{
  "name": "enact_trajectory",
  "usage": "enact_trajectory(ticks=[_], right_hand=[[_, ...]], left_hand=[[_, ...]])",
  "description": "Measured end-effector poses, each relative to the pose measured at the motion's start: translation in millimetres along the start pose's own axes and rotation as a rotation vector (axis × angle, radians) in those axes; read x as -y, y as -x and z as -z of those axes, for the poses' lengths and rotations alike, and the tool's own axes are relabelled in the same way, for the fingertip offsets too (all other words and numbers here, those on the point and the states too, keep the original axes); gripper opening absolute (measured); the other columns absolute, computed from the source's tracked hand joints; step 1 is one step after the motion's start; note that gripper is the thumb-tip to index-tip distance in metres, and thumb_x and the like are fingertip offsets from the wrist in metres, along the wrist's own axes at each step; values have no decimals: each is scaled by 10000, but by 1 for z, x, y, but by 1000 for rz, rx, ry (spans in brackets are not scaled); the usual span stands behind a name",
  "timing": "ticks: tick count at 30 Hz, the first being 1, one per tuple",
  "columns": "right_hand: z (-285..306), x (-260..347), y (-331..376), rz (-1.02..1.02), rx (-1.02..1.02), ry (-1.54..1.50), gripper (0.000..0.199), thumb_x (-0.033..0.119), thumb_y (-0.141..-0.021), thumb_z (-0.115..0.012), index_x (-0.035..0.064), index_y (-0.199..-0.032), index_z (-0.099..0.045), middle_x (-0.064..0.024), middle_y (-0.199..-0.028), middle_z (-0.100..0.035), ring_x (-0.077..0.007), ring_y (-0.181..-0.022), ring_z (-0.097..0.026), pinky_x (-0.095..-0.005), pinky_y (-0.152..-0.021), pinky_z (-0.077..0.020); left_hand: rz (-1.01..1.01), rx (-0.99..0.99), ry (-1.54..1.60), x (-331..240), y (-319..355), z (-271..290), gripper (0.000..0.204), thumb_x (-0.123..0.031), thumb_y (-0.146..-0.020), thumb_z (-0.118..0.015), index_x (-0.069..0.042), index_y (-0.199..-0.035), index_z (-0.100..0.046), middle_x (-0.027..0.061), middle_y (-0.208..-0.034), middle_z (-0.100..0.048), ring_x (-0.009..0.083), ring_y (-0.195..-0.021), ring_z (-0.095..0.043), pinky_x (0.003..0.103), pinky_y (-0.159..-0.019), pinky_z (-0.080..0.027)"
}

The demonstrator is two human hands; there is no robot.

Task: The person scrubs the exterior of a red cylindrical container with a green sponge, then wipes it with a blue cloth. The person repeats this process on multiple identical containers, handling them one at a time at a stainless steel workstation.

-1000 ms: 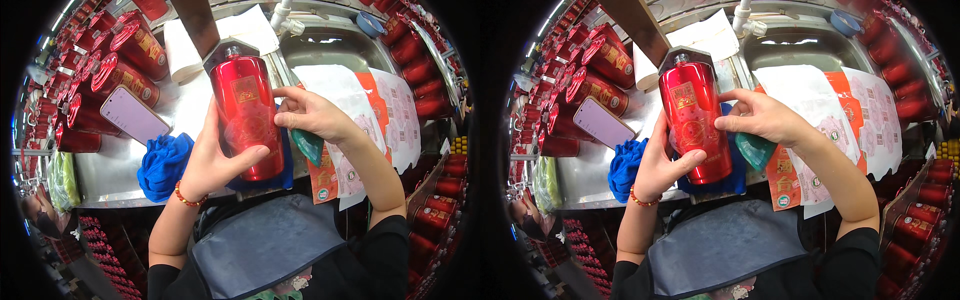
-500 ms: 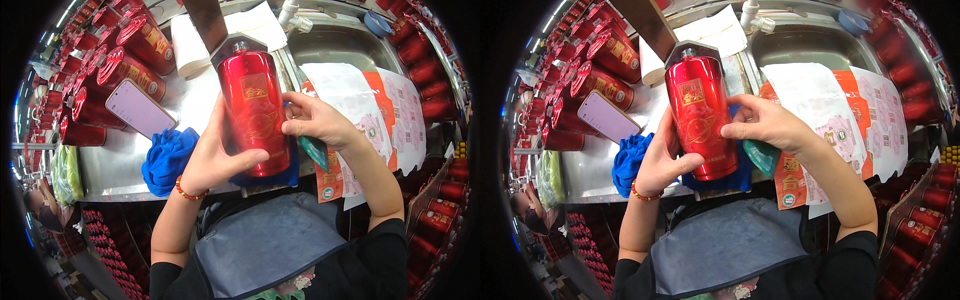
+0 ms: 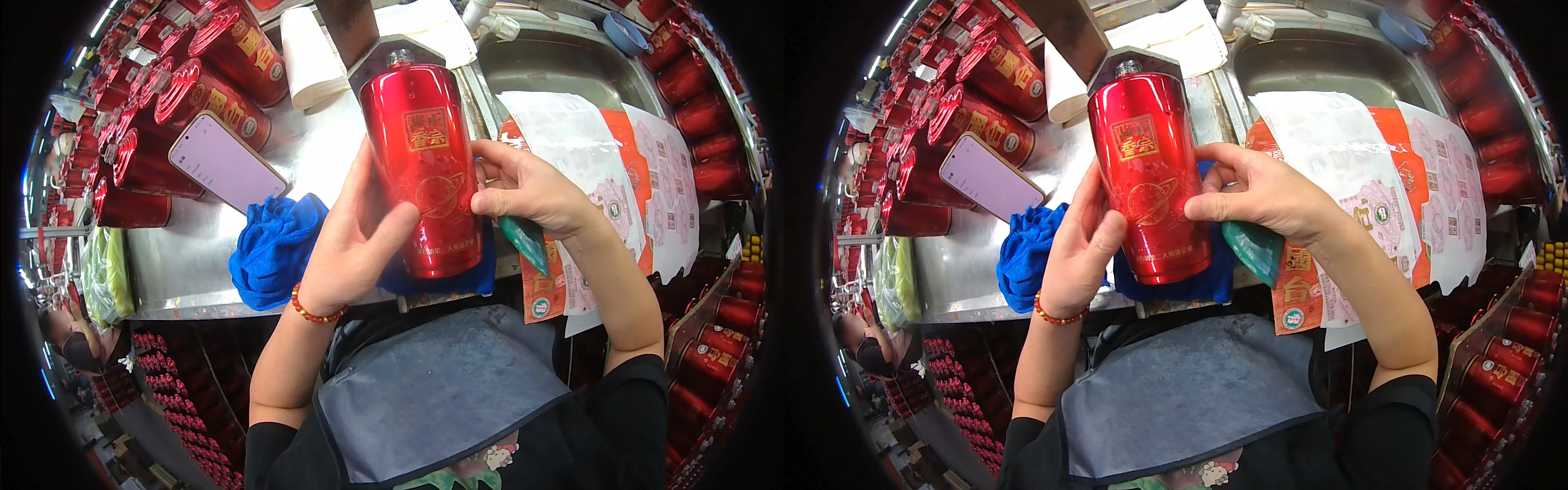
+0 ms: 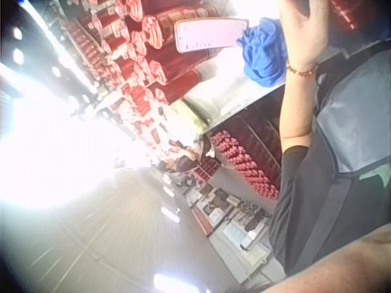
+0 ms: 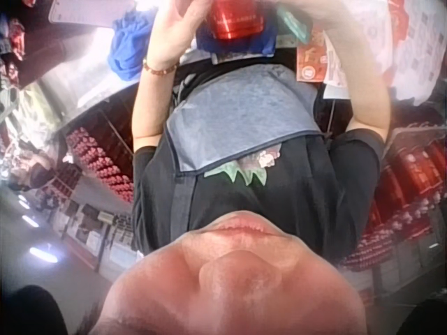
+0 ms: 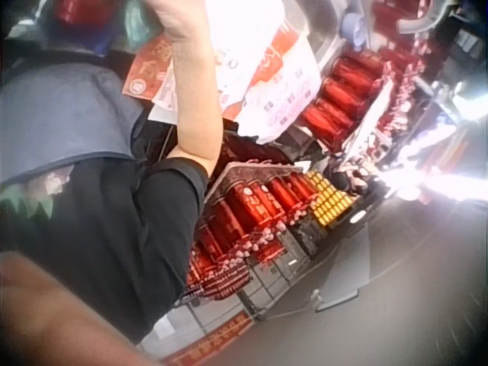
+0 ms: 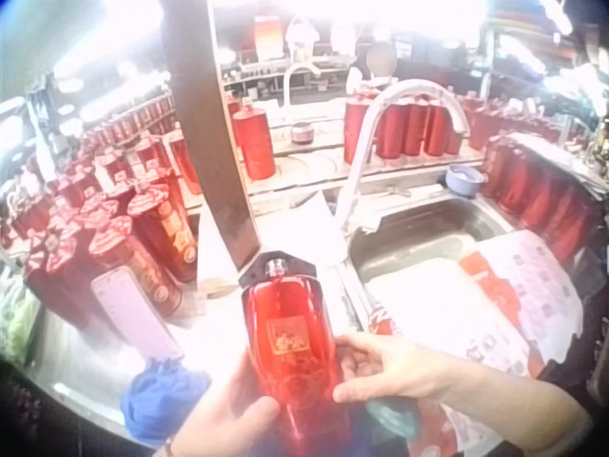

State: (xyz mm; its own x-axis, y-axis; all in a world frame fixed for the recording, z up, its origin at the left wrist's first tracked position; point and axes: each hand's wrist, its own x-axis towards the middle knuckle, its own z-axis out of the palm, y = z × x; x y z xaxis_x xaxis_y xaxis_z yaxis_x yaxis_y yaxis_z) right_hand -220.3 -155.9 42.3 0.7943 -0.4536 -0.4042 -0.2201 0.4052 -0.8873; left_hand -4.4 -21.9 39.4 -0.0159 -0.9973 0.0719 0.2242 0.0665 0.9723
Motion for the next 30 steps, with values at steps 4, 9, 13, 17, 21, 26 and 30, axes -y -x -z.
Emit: enact_trajectory(ticks=[4,9,13,17,21,26,30], right_hand=[[0,-7,-3,30,-13,-64,808,164,-851,-833,-38,-1504,-402,-97,-1261,-643,-134,-1124,-630,-267,-969,-507],[-4,-11,-2,101,-43,-53,828,277,-836,-877,-60,-1470,-465,28,-899,-565,-56,-822,-553,-201,-747,-450],[-4,-9,-1,76,-53,-76,817,273,-839,-876,-65,-1462,-470,28,-895,-563,-57,-822,-549,-203,-745,-447],[-4,-13,-5,113,-45,-81,792,264,-845,-871,-60,-1453,-481,31,-883,-560,-54,-825,-543,-201,-738,-438],[-7,-10,-5,102,-47,-90,775,266,-850,-869,-57,-1446,-491,38,-879,-551,-48,-819,-533,-198,-744,-437],[-7,-13,-5,120,-59,-85,763,268,-858,-864,-58,-1442,-495,41,-872,-542,-43,-815,-525,-196,-742,-437],[-7,-12,-4,120,-67,-74,755,265,-868,-856,-60,-1444,-492,40,-871,-547,-45,-818,-528,-197,-746,-439]], left_hand=[[45,-27,6,-1,-2,0,761,-33,-1023,-550,18,-1634,-99,157,-1614,-337,239,-1487,-355,397,-1217,-283],[-13,3,-32,2,1,-2,729,-62,-1039,-534,24,-1632,-117,157,-1625,-326,238,-1492,-345,384,-1219,-277],[9,-30,-31,5,3,4,702,-100,-1061,-518,25,-1631,-129,157,-1627,-332,231,-1494,-341,371,-1217,-279],[33,-98,-42,3,1,-3,674,-132,-1080,-518,23,-1628,-158,151,-1602,-378,222,-1467,-378,363,-1196,-318],[22,-116,-19,6,0,-5,677,-137,-1078,-531,19,-1627,-167,144,-1584,-406,210,-1441,-409,358,-1180,-345],[28,-122,-26,5,0,-6,677,-143,-1079,-530,23,-1626,-166,149,-1579,-411,208,-1439,-410,356,-1179,-344],[22,-129,-50,7,0,-5,675,-152,-1083,-524,29,-1625,-165,151,-1576,-415,209,-1437,-412,354,-1179,-343]])
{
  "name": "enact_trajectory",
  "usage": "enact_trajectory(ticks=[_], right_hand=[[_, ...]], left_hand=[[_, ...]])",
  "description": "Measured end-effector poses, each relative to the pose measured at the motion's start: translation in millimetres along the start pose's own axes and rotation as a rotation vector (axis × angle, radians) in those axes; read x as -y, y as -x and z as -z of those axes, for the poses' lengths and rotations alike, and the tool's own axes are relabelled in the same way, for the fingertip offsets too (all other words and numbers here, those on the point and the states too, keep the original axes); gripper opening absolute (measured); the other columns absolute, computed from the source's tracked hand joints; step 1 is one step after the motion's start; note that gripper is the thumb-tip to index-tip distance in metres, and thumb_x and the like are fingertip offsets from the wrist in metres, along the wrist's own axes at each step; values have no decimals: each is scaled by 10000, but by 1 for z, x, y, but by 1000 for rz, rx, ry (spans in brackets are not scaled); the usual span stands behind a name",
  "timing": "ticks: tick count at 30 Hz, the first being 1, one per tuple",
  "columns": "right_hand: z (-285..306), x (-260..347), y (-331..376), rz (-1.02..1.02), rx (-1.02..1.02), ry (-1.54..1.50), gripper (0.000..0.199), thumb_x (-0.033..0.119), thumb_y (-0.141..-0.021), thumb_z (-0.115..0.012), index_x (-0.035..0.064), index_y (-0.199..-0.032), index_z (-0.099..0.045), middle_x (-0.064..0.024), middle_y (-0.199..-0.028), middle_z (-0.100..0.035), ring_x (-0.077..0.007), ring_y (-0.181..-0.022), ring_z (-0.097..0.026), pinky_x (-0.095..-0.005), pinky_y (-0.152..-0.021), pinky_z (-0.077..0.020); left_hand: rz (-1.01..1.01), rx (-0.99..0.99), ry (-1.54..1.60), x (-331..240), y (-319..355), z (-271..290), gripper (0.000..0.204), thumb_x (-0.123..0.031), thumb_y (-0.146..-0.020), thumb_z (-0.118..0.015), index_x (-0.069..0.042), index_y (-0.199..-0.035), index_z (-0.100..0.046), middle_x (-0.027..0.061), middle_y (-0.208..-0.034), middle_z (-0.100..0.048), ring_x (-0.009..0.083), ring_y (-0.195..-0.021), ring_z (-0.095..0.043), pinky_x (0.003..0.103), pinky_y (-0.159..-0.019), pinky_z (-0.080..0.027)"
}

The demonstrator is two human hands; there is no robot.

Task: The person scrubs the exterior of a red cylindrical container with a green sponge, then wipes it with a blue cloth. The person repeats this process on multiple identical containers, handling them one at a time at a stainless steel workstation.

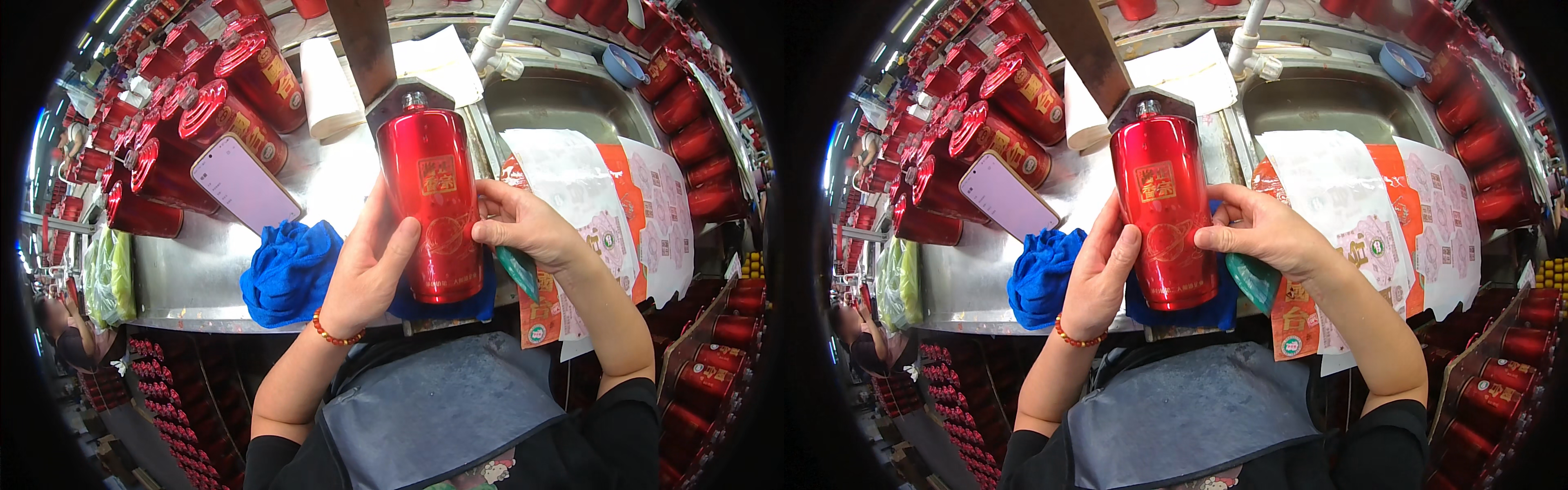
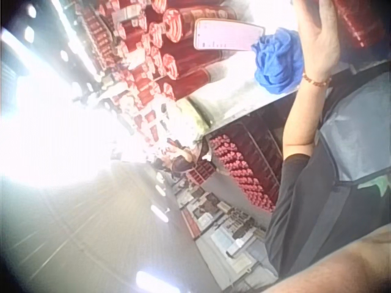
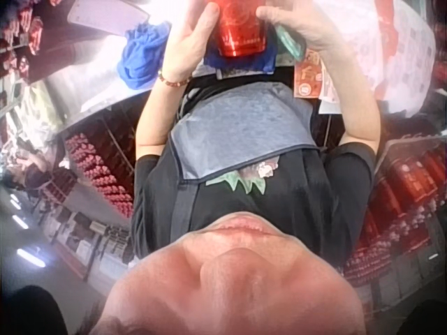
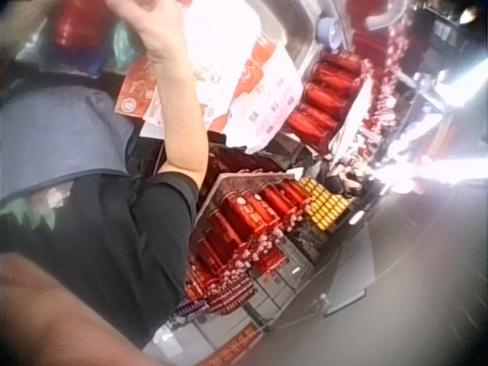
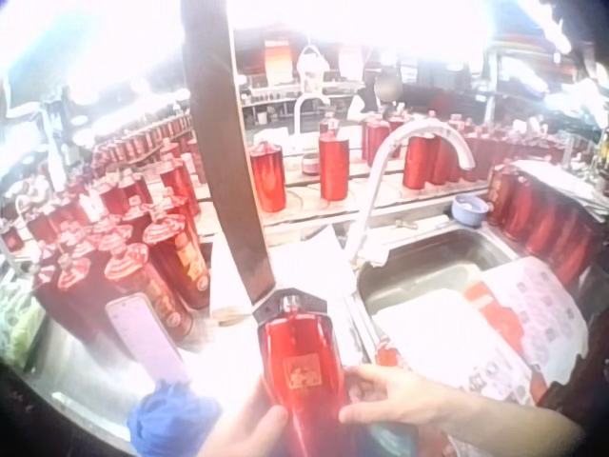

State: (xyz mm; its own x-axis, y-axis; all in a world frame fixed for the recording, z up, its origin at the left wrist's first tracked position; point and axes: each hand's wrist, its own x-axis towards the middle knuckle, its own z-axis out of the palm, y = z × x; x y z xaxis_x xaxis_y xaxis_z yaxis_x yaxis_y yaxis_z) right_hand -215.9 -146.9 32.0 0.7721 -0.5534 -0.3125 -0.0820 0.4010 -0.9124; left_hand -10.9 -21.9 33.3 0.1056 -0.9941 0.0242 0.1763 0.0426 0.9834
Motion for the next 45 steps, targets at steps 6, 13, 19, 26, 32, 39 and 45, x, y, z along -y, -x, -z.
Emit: enact_trajectory(ticks=[6,13,19,26,32,39,45], right_hand=[[-1,8,6,-53,22,-31,789,298,-880,-838,-53,-1472,-451,6,-966,-618,-53,-846,-583,-197,-733,-466],[-3,4,5,-24,-16,-29,792,261,-894,-831,-97,-1475,-428,6,-890,-623,-58,-826,-590,-205,-751,-466],[-1,1,4,-29,-24,-33,812,274,-884,-842,-108,-1467,-426,1,-889,-629,-61,-837,-601,-201,-758,-473],[29,3,0,82,-108,43,530,378,-1017,-660,-14,-1367,-593,-4,-862,-670,-64,-730,-629,-226,-709,-542],[33,57,-1,418,-359,112,278,189,-1007,-673,9,-1218,-677,-31,-1023,-718,-79,-908,-669,-240,-831,-554],[-36,83,-2,574,-88,848,316,92,-829,-792,14,-1131,-738,-39,-938,-724,-89,-879,-666,-247,-785,-530],[-40,92,3,540,-185,837,242,100,-900,-757,-10,-1114,-736,-51,-949,-736,-86,-839,-669,-227,-769,-538]], left_hand=[[13,19,71,-4,1,3,641,-168,-1100,-493,29,-1622,-178,133,-1595,-389,202,-1441,-402,345,-1182,-335],[11,34,82,-3,2,1,615,-107,-1088,-496,20,-1616,-207,129,-1575,-412,208,-1435,-420,365,-1183,-350],[-1,40,79,-6,1,-2,605,-77,-1084,-489,21,-1612,-210,129,-1550,-433,208,-1420,-438,367,-1177,-360],[-62,103,82,-5,0,-1,759,-51,-1004,-619,21,-1616,-176,145,-1550,-428,223,-1424,-437,391,-1189,-342],[-25,59,-64,1,-1,-3,1007,-168,-870,-817,30,-1610,-163,186,-1533,-432,261,-1413,-452,400,-1174,-363],[-78,16,-127,6,1,-5,1000,-170,-879,-809,41,-1606,-157,201,-1490,-474,265,-1362,-504,393,-1134,-414],[-30,6,-126,0,0,-6,986,-160,-882,-805,41,-1605,-165,194,-1466,-505,259,-1340,-532,389,-1119,-432]])
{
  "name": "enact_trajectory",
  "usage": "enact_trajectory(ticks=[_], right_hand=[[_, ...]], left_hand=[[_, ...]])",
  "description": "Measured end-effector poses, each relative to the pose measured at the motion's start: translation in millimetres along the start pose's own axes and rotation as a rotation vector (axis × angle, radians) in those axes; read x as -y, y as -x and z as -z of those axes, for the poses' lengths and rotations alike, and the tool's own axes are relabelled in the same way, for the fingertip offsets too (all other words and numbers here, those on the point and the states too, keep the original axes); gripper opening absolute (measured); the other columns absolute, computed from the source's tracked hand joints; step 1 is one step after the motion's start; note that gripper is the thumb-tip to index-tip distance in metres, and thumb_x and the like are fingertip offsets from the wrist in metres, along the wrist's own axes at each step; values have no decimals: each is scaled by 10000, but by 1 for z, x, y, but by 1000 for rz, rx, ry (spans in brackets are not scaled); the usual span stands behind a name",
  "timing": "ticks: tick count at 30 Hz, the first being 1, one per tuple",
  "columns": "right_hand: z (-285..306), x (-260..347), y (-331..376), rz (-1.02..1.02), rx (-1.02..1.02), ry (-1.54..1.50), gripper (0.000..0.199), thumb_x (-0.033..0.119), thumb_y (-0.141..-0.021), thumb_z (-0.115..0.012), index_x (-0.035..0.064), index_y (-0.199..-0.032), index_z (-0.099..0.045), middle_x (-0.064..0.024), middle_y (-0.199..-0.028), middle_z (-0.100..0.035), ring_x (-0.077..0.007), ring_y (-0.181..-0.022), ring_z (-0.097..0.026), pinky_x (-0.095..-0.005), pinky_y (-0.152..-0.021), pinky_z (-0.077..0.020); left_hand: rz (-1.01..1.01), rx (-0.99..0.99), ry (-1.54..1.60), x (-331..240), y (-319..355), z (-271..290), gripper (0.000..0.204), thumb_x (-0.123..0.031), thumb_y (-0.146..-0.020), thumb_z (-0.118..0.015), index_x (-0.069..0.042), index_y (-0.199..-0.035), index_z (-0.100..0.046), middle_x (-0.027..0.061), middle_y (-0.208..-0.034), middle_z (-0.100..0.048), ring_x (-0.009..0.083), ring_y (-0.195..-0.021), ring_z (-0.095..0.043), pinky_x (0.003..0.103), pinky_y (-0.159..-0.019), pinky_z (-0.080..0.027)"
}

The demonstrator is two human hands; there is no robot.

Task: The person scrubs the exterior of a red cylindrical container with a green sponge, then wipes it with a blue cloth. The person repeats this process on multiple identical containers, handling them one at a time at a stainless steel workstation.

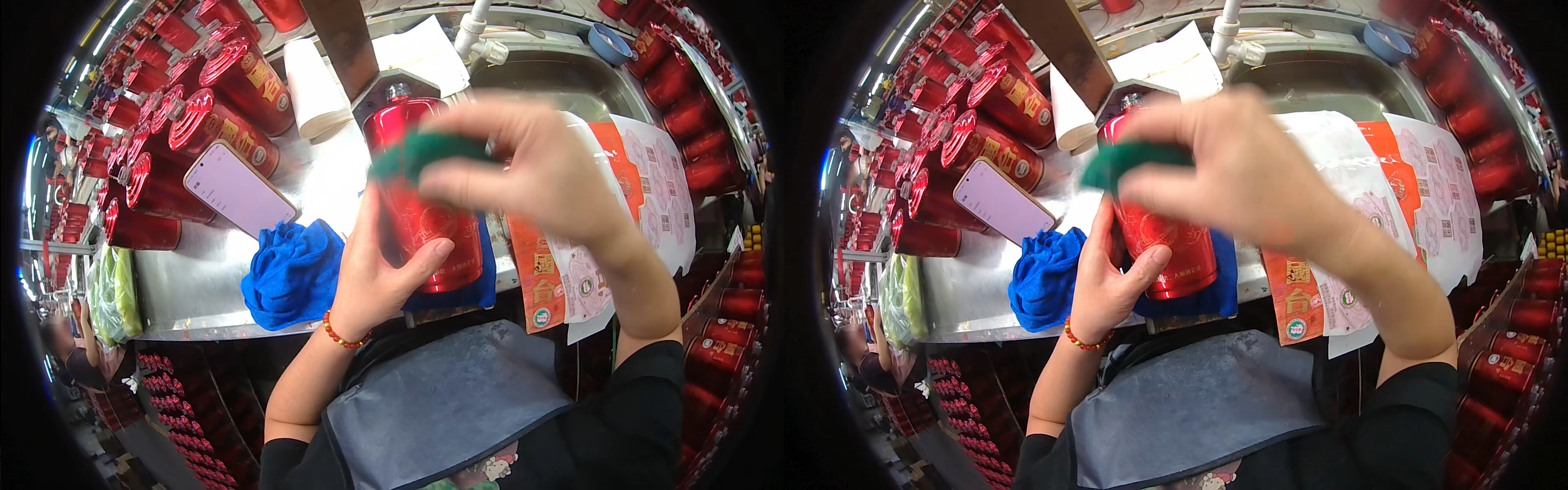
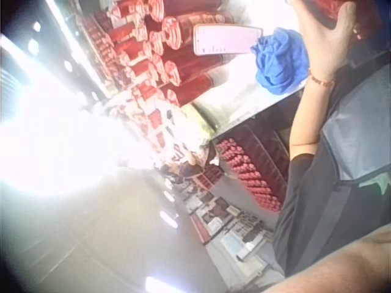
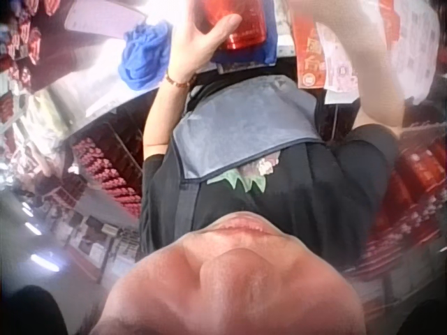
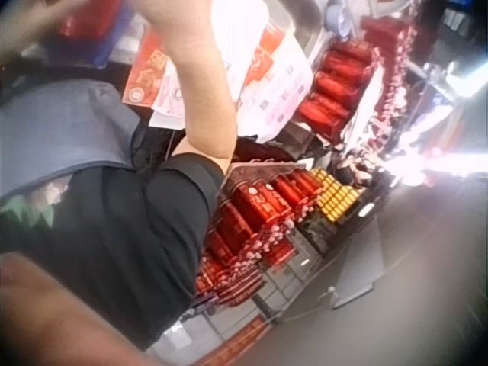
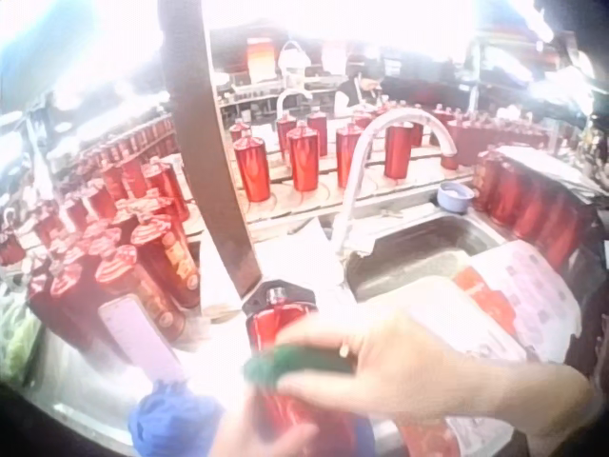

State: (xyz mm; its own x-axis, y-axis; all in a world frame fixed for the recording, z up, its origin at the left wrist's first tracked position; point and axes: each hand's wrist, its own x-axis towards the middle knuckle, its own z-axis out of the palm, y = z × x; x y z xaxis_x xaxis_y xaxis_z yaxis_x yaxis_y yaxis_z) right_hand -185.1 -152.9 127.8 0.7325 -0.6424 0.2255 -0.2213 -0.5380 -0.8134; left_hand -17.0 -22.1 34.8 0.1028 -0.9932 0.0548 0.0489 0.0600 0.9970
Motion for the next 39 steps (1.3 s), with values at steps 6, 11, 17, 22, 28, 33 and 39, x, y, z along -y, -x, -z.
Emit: enact_trajectory(ticks=[6,11,17,22,28,33,39], right_hand=[[1,-31,52,-304,-241,-298,243,138,-901,-760,21,-1113,-747,-24,-922,-737,-79,-847,-672,-246,-769,-548],[-8,-55,68,-425,-285,-400,275,77,-914,-754,-15,-1169,-705,-32,-978,-730,-101,-901,-682,-267,-817,-568],[-8,-60,77,-438,-307,-371,253,141,-911,-762,-8,-1113,-730,-31,-903,-725,-71,-835,-649,-238,-762,-537],[-1,-60,72,-319,-233,-213,264,76,-930,-740,-28,-1171,-711,-48,-993,-736,-89,-913,-676,-267,-810,-570],[-27,-21,85,334,-231,389,366,8,-690,-813,124,-1037,-809,-25,-888,-689,-195,-845,-594,-310,-781,-493],[-34,7,114,318,-98,369,400,117,-640,-813,129,-1040,-809,-6,-835,-651,-202,-815,-582,-345,-729,-472],[-40,15,100,396,-119,531,427,2,-651,-824,70,-1072,-786,-19,-816,-601,-198,-755,-531,-325,-667,-428]], left_hand=[[-3,-30,22,0,4,-3,886,-120,-885,-792,35,-1571,-254,157,-1402,-566,224,-1274,-581,366,-1083,-461],[47,-36,76,-6,2,-6,812,-64,-888,-755,21,-1550,-293,140,-1401,-567,210,-1266,-582,357,-1087,-459],[17,-14,47,1,5,-1,917,-141,-893,-784,23,-1594,-216,161,-1471,-510,240,-1333,-541,379,-1124,-432],[-106,134,-67,8,7,14,1423,-411,-658,-974,42,-1621,-29,224,-1606,-324,334,-1476,-373,447,-1196,-338],[-279,58,-594,18,14,18,1469,-299,-579,-1008,79,-1606,-28,293,-1571,-336,415,-1458,-374,468,-1190,-340],[-226,-9,-505,20,18,12,1339,-146,-627,-967,19,-1632,-97,209,-1613,-335,292,-1431,-462,410,-1172,-407],[-358,-128,-767,5,20,1,1228,-220,-650,-950,48,-1605,-225,257,-1592,-382,369,-1424,-461,425,-1165,-385]])
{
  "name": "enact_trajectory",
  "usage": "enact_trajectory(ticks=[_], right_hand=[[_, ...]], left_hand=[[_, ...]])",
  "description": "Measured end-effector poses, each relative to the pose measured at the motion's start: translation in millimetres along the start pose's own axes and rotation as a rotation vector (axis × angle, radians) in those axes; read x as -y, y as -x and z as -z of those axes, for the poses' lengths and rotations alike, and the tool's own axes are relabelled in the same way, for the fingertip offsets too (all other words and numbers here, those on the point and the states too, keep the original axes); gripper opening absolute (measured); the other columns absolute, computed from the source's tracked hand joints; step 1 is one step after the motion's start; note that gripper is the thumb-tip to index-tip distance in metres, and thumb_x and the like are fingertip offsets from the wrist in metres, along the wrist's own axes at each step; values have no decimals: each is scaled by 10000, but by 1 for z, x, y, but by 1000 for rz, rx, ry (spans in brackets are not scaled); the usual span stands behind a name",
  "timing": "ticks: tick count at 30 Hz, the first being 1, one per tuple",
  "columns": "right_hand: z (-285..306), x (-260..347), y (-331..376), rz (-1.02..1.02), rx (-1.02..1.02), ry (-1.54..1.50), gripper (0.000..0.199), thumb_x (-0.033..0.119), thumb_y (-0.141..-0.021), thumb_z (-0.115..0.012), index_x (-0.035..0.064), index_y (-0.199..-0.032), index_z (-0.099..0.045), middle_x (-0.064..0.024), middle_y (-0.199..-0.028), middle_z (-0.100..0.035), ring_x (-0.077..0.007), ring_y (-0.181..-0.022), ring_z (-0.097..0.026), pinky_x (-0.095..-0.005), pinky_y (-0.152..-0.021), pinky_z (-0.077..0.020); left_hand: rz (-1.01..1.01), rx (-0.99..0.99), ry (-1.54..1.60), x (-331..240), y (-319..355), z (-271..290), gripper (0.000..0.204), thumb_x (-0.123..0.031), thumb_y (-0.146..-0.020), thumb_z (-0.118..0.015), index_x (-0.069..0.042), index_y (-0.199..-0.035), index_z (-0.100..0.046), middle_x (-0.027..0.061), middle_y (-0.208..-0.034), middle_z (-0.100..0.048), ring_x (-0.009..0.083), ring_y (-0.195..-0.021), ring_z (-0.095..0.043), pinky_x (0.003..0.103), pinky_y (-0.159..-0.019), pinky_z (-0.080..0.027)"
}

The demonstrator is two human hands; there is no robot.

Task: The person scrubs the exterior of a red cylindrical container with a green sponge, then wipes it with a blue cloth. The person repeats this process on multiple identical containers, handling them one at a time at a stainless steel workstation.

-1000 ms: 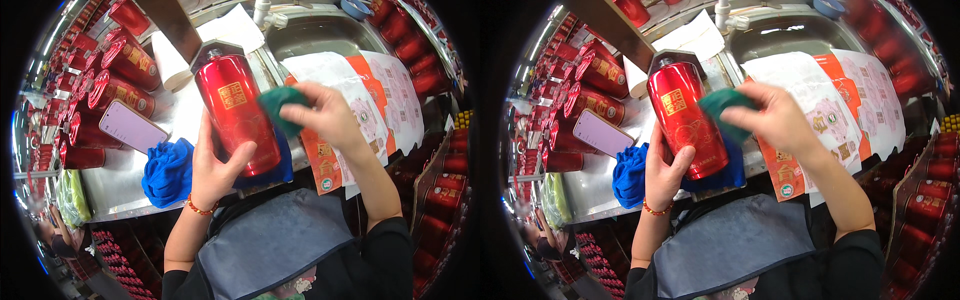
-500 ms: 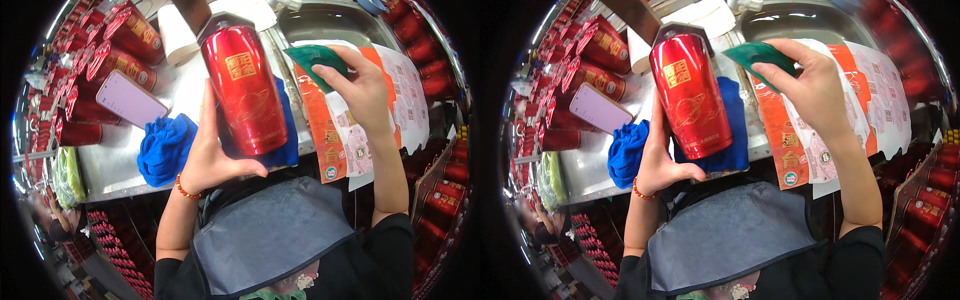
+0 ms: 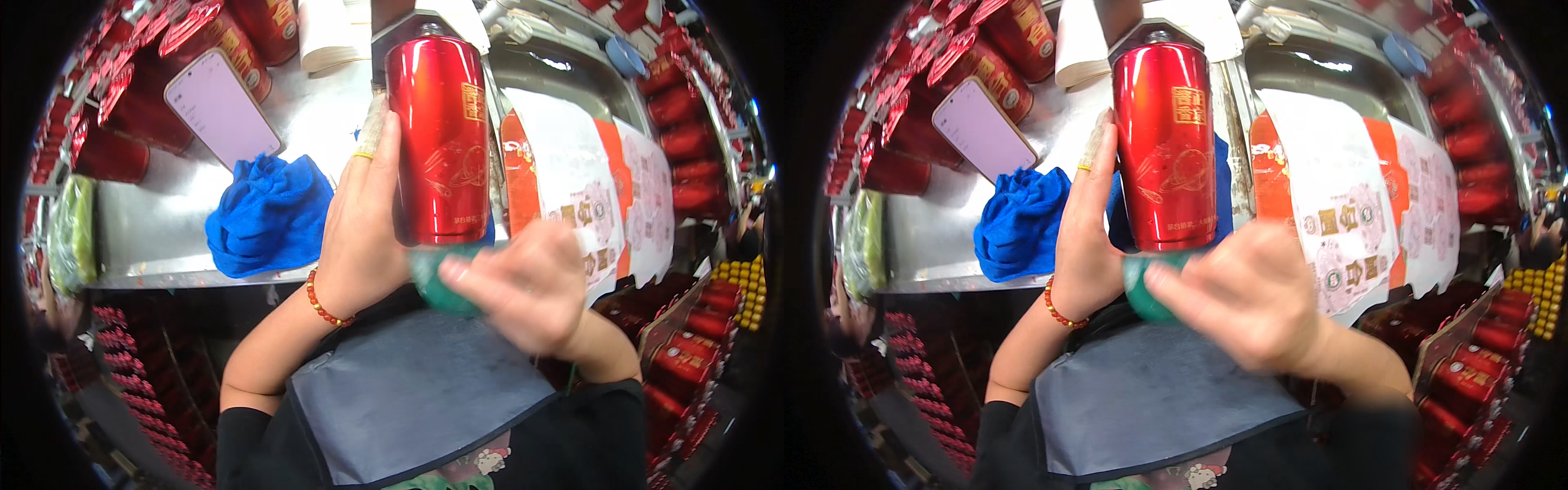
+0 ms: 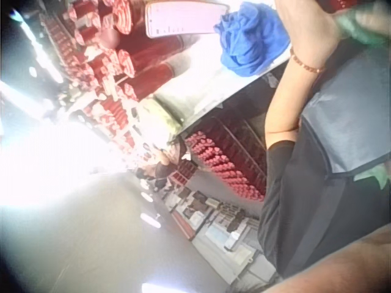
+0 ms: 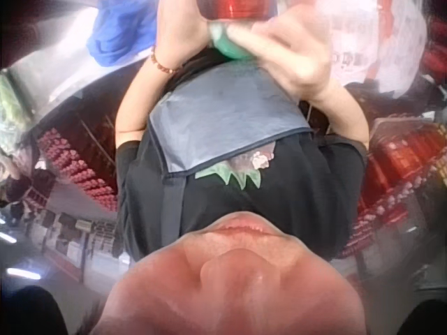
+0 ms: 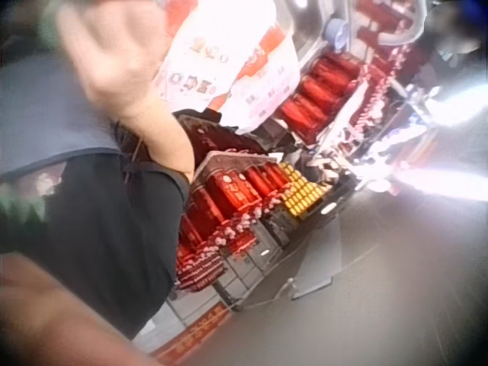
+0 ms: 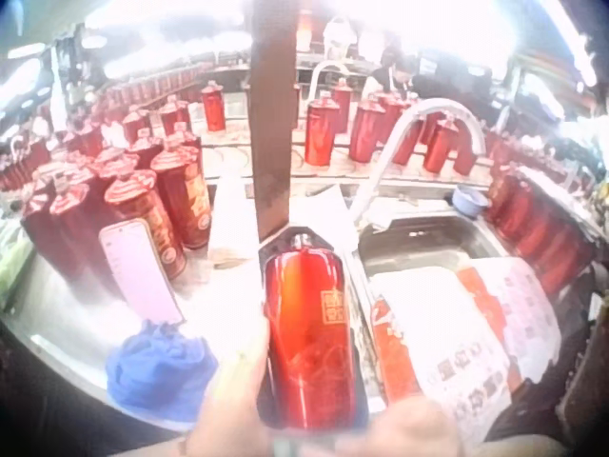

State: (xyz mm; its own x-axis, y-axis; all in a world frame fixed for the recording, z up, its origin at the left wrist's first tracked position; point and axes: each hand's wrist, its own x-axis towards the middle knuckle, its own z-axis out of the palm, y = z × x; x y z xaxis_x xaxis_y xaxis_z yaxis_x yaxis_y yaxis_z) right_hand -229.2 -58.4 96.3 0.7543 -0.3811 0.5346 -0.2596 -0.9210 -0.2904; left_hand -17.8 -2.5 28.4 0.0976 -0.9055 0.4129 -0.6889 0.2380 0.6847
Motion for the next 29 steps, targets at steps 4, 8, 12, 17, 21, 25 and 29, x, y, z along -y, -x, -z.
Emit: enact_trajectory(ticks=[4,8,12,17,21,25,29], right_hand=[[6,1,-13,7,33,121,492,18,-600,-794,74,-1088,-780,-5,-799,-571,-210,-744,-526,-356,-645,-410],[-2,16,-22,123,213,-1,511,57,-584,-835,106,-1091,-793,11,-785,-572,-205,-739,-503,-344,-672,-370],[7,-4,-43,83,83,311,508,44,-612,-800,95,-1117,-789,7,-800,-590,-209,-728,-492,-364,-697,-364],[4,-10,-61,-9,380,-202,335,61,-709,-808,71,-1043,-782,-2,-794,-604,-180,-708,-541,-339,-672,-423],[11,-84,-95,-454,-84,-217,156,96,-903,-767,20,-1039,-761,-20,-820,-650,-84,-744,-598,-235,-661,-466],[12,-55,-89,-143,292,-348,229,49,-823,-812,3,-1043,-766,-31,-841,-655,-108,-779,-609,-254,-711,-479],[20,-92,-95,-354,-69,29,239,132,-830,-826,77,-1062,-807,-76,-908,-756,-180,-873,-716,-282,-809,-539]], left_hand=[[16,-61,60,-6,5,-5,1170,-231,-663,-933,51,-1588,-274,276,-1593,-381,393,-1422,-458,434,-1166,-375],[-63,-137,44,10,6,-16,1121,-204,-668,-907,52,-1577,-304,271,-1577,-409,410,-1355,-515,430,-1131,-414],[-49,-187,96,4,11,-16,1080,-204,-678,-876,82,-1552,-311,292,-1302,-558,454,-1203,-557,465,-1035,-461],[23,-119,138,10,12,-14,1117,-224,-666,-895,79,-1558,-294,294,-1342,-549,444,-1210,-557,459,-1032,-466],[-15,-60,161,8,11,-9,1105,-227,-717,-868,88,-1572,-242,337,-1488,-434,482,-1310,-497,467,-1105,-421],[-5,13,118,13,15,-5,1144,-239,-750,-854,86,-1591,-150,348,-1593,-280,502,-1449,-346,498,-1189,-324],[-24,106,87,17,13,-3,1173,-270,-763,-853,75,-1601,-108,335,-1623,-226,496,-1513,-235,517,-1236,-240]])
